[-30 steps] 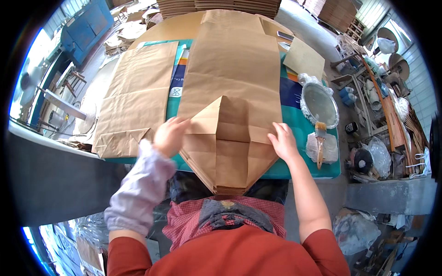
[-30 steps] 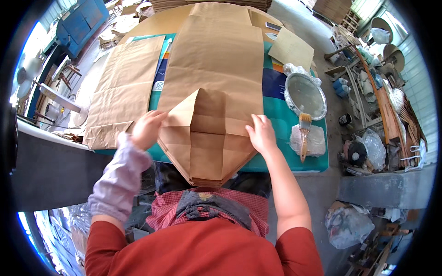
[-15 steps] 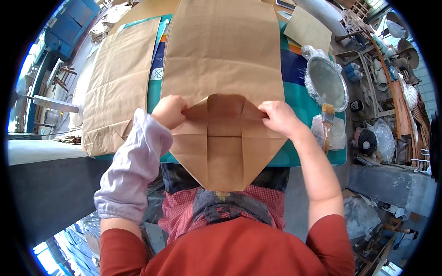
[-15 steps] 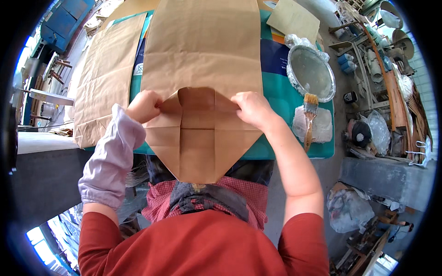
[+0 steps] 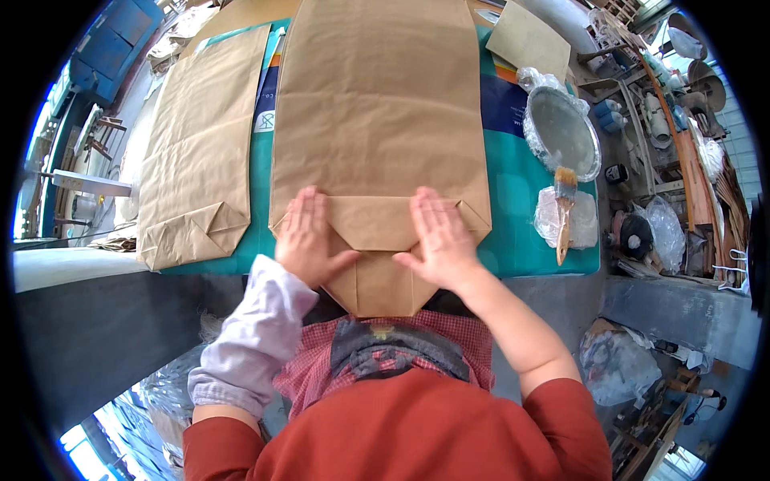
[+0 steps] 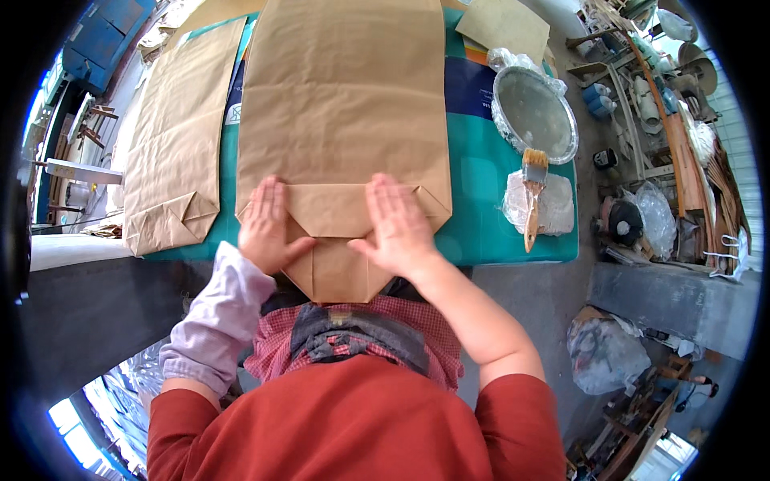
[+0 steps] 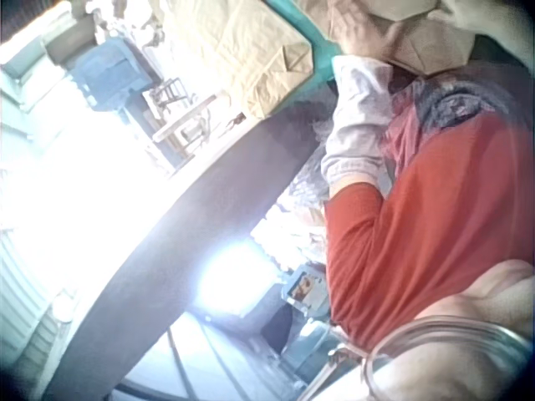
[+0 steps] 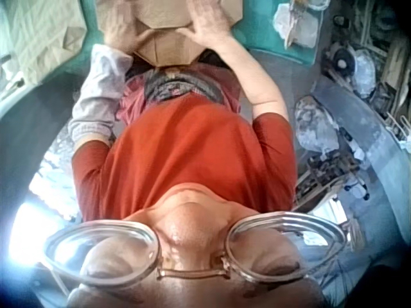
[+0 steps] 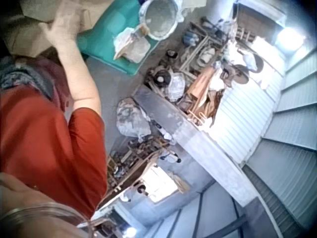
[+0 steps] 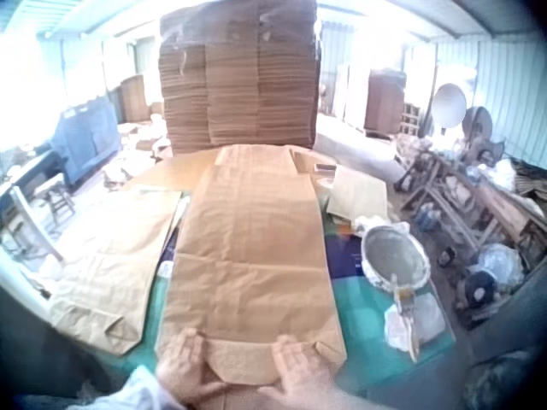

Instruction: The person scoops a liquid from a bucket into a metal bowl, carries it to a worktable, and uses a brush to apply the liquid to the seams of brown paper bags. They fold and press the seams to adhere them, repeating the process on multiple bags.

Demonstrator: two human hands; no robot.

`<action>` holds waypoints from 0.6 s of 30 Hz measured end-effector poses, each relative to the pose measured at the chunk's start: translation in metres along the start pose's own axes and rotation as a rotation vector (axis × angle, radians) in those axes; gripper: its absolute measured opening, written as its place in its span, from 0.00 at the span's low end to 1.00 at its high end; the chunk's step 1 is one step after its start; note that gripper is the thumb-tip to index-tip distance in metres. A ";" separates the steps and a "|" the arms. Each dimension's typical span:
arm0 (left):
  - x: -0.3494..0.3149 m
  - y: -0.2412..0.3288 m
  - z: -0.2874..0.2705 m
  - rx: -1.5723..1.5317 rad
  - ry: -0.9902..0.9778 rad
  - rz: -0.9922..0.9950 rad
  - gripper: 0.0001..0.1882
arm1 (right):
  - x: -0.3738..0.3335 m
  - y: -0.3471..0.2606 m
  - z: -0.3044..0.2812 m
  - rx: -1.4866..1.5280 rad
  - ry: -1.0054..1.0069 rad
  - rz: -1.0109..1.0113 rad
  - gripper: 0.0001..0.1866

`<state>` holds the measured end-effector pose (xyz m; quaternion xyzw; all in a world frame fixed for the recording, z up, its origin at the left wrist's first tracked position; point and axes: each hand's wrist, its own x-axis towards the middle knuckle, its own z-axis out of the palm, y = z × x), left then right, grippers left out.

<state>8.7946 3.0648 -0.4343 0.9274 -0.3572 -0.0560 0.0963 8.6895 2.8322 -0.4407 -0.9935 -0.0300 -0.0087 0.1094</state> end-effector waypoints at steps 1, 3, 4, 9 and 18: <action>-0.009 -0.017 0.010 0.025 0.061 0.049 0.52 | -0.013 0.016 0.007 0.050 0.085 -0.008 0.50; -0.005 -0.021 0.004 -0.028 0.000 0.125 0.51 | -0.010 0.018 0.004 0.102 0.058 -0.011 0.50; -0.002 -0.023 0.001 -0.054 -0.031 0.163 0.50 | -0.009 0.019 0.001 0.129 0.043 -0.013 0.51; 0.043 -0.036 -0.023 -0.596 0.009 -0.014 0.31 | 0.026 0.056 -0.016 0.958 0.156 0.183 0.19; 0.072 0.017 -0.019 -0.467 0.322 -0.212 0.24 | 0.027 0.033 -0.018 0.755 0.605 0.167 0.15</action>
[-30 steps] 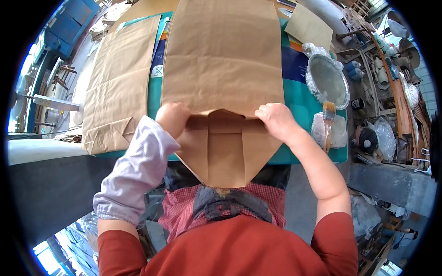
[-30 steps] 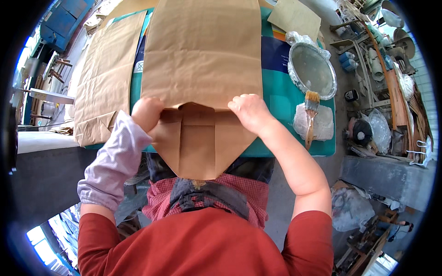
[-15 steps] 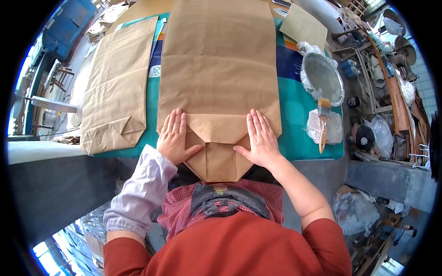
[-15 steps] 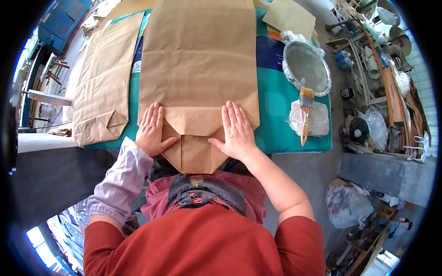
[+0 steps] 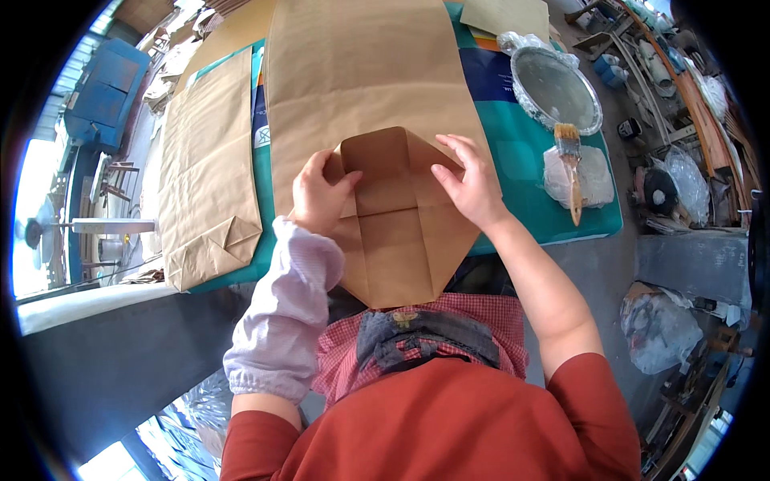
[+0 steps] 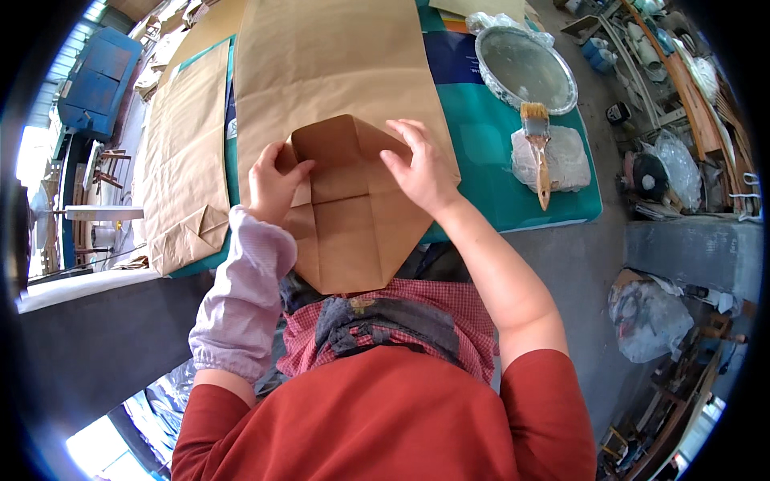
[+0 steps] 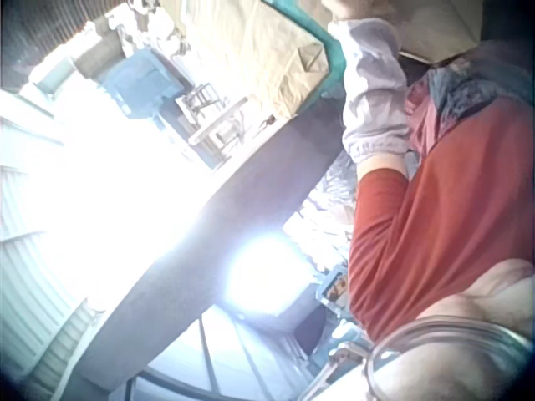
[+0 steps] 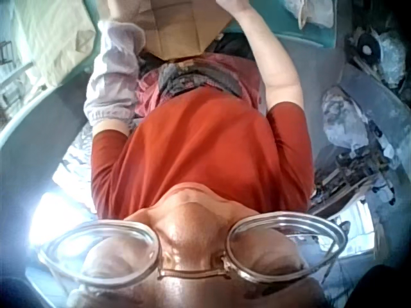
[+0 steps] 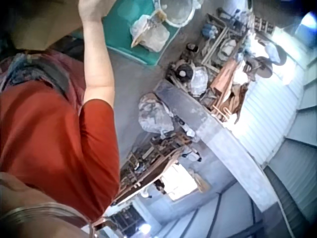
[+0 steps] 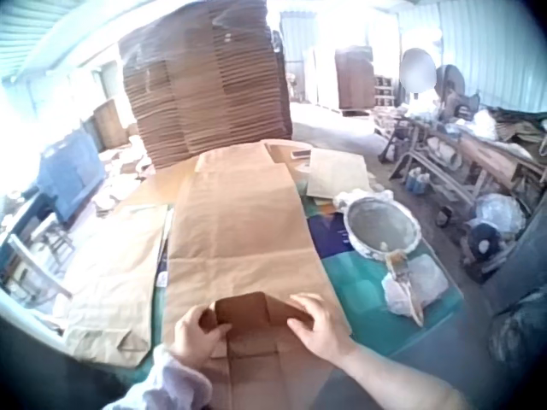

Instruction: The person scoops a liquid from a bucket into a metal bowl, carries it to a worktable, and uses a brush to apply the liquid to the seams of brown paper bags. They fold and press the seams to adhere them, repeating the process on multiple bags.

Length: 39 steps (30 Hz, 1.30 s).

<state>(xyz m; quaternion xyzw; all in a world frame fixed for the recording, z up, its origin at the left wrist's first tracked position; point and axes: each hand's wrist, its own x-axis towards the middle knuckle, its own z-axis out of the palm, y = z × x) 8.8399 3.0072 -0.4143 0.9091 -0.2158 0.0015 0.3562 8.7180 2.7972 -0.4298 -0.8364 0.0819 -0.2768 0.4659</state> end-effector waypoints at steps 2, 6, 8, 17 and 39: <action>0.003 -0.024 -0.007 -0.257 -0.112 0.028 0.21 | 0.002 -0.025 -0.004 -0.131 0.033 -0.266 0.13; 0.004 -0.026 -0.025 -0.595 -0.353 0.036 0.15 | 0.008 -0.059 0.053 -0.097 -0.140 -0.178 0.06; 0.007 -0.032 -0.031 -0.551 -0.376 0.045 0.14 | 0.015 -0.066 0.082 0.052 -0.186 -0.046 0.09; 0.064 -0.024 0.023 0.021 -0.370 0.047 0.24 | -0.008 -0.078 0.084 -0.153 -0.276 -0.268 0.07; -0.034 0.074 -0.016 0.658 -0.860 0.447 0.13 | 0.053 -0.098 0.057 -1.171 -1.596 0.286 0.19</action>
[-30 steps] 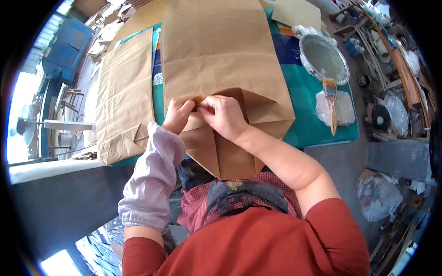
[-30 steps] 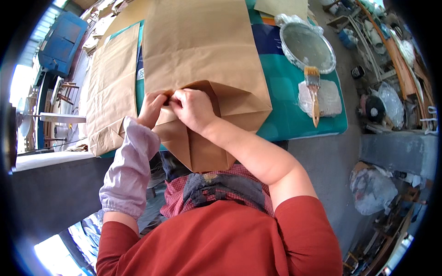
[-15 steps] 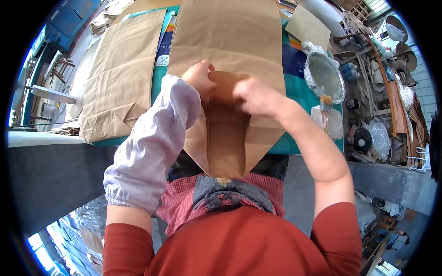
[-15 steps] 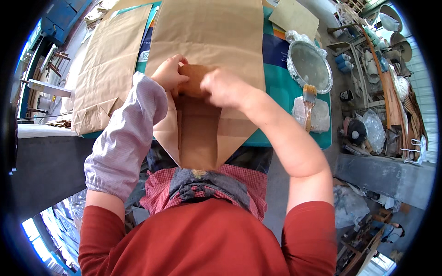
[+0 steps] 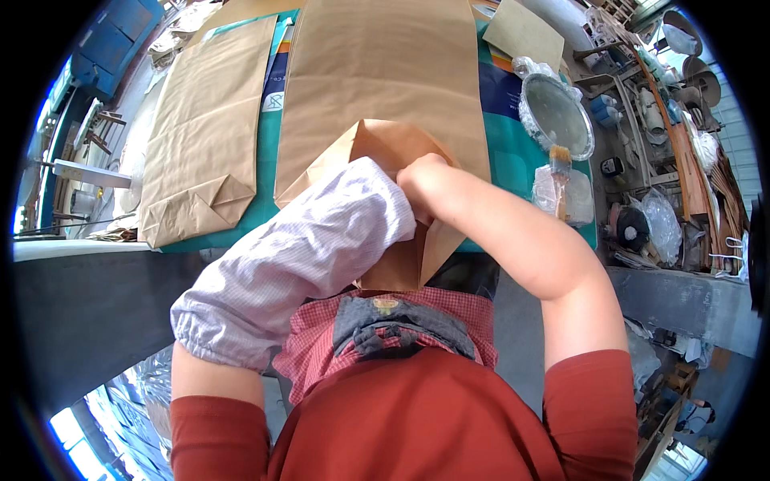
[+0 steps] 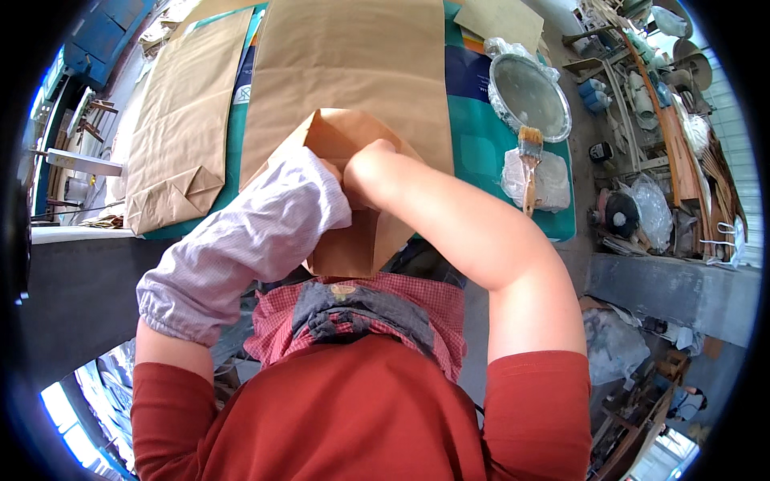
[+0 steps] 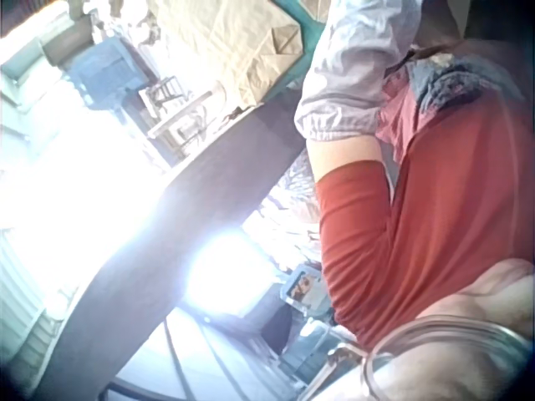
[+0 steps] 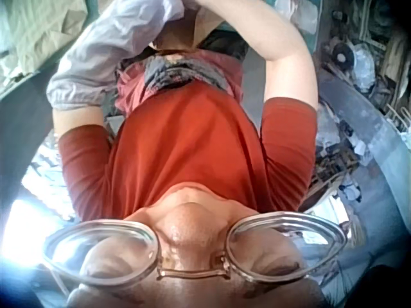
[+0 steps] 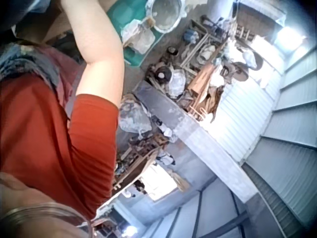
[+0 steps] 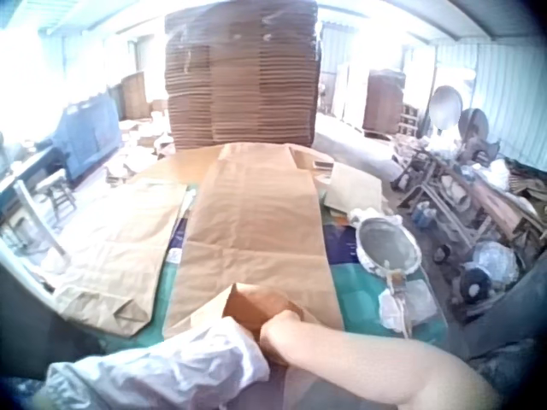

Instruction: The person scoops a liquid from a bucket into a metal bowl, carries it to a worktable, and uses a brush to apply the liquid to the seams of brown paper bags. They fold and press the seams to adhere them, repeating the process on multiple bags.

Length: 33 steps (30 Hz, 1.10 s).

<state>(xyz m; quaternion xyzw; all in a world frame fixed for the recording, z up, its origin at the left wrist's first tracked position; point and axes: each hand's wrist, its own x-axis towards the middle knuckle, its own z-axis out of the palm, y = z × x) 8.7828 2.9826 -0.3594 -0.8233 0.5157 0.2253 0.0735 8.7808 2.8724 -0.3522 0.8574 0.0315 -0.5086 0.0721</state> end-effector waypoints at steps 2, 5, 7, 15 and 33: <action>-0.006 -0.009 0.005 -0.043 0.045 0.013 0.14 | -0.011 0.005 0.020 -0.024 0.211 0.044 0.27; -0.021 -0.029 0.012 -0.161 0.142 0.040 0.15 | 0.018 0.045 0.099 0.079 1.065 0.128 0.31; -0.029 -0.043 0.015 -0.280 0.270 0.014 0.16 | 0.013 0.059 0.106 0.011 1.135 0.063 0.27; -0.028 -0.099 0.073 -0.967 0.188 -0.113 0.21 | -0.042 0.059 0.073 0.206 0.452 -0.521 0.11; -0.028 -0.072 0.046 -0.779 0.249 -0.215 0.29 | -0.068 0.172 0.182 0.091 1.437 0.263 0.13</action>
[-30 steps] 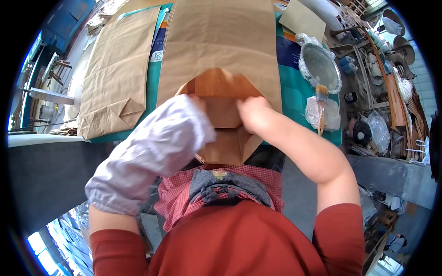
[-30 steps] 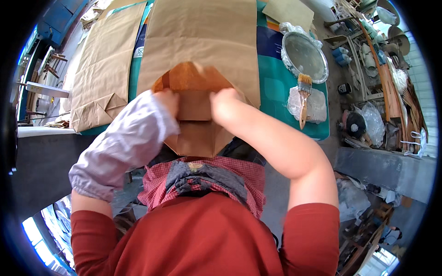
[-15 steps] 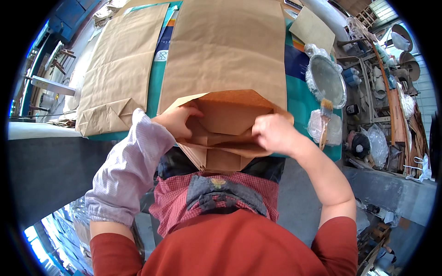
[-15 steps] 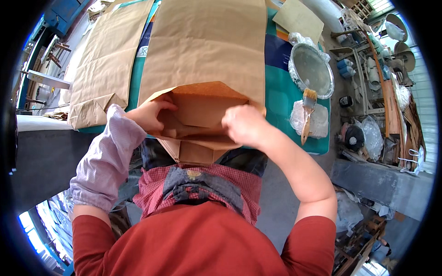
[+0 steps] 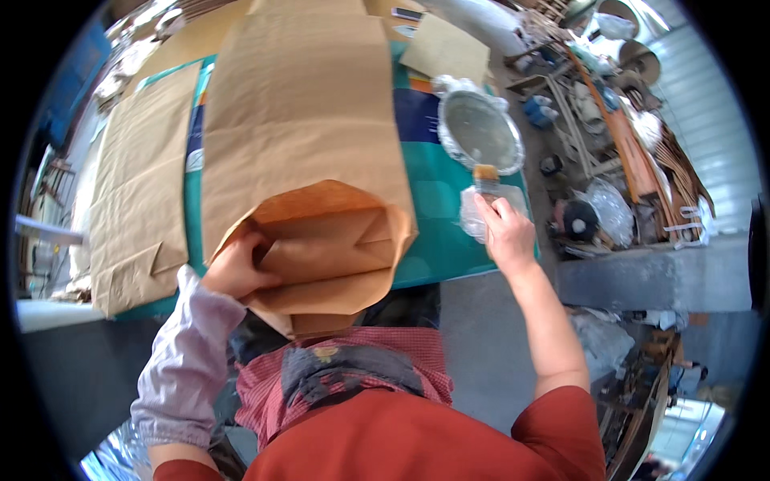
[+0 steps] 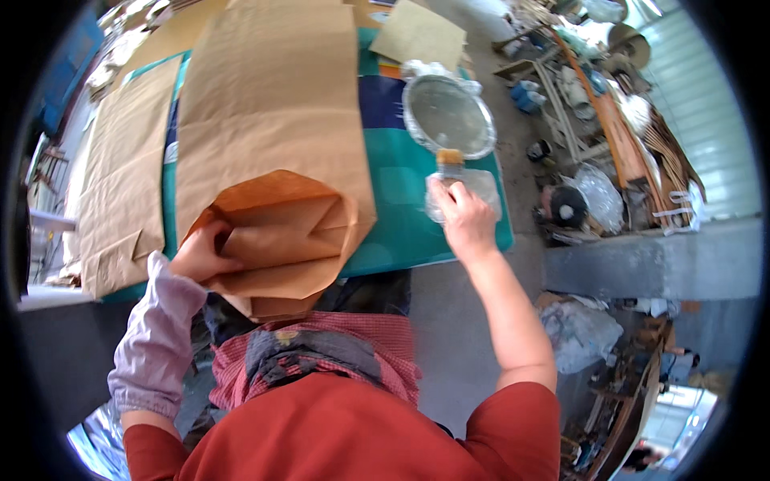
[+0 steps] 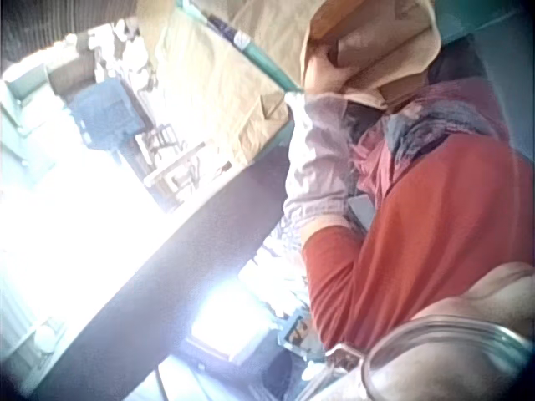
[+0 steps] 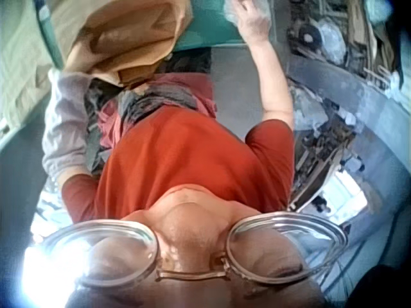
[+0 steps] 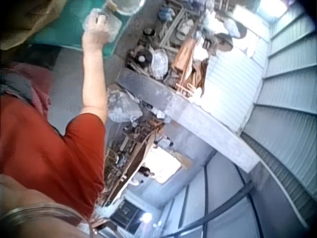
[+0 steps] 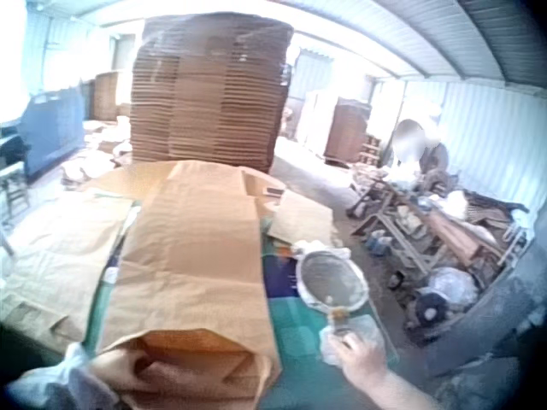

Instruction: The person scoops a liquid from a bucket into a metal bowl, carries it to a worktable, and uses a brush to apply the liquid to the seams of brown paper bags. They fold and press the seams to adhere them, repeating the process on multiple bags.

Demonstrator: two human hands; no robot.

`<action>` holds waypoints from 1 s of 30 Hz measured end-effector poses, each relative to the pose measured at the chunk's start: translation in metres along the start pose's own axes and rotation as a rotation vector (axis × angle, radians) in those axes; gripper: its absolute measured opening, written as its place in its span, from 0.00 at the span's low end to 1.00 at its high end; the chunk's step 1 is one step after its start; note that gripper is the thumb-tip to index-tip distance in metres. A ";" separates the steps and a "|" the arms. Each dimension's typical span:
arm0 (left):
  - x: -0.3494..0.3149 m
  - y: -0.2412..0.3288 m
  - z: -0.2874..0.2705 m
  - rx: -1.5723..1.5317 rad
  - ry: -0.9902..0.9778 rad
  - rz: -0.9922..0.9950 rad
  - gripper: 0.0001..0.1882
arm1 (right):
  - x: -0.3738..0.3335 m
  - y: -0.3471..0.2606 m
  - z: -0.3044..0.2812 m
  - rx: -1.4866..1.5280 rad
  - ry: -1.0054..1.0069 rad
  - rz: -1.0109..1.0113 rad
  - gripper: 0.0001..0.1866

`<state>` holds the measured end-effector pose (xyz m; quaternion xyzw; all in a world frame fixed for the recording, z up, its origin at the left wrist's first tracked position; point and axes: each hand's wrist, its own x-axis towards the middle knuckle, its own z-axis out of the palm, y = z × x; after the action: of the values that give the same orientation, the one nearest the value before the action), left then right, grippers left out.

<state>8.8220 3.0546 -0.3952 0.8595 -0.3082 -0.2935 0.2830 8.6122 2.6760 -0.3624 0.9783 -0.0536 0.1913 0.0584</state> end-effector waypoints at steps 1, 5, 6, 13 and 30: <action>0.000 0.005 0.000 0.098 -0.025 0.034 0.32 | -0.014 0.023 0.000 -0.128 -0.141 -0.064 0.15; -0.012 0.028 0.007 0.365 0.000 0.138 0.32 | -0.033 0.058 0.011 0.033 -0.156 -0.206 0.15; -0.015 0.027 0.009 0.422 0.030 0.162 0.33 | -0.022 0.055 0.009 0.140 -0.108 -0.243 0.14; -0.023 0.048 0.001 0.464 -0.044 0.122 0.36 | 0.057 0.118 0.050 0.717 0.079 0.693 0.13; -0.036 0.060 0.007 0.525 0.230 0.062 0.50 | 0.055 0.128 0.004 0.822 -0.225 0.224 0.10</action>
<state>8.7724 3.0382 -0.3481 0.9212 -0.3657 -0.0956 0.0924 8.6486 2.5445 -0.3334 0.9232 -0.0846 0.0941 -0.3630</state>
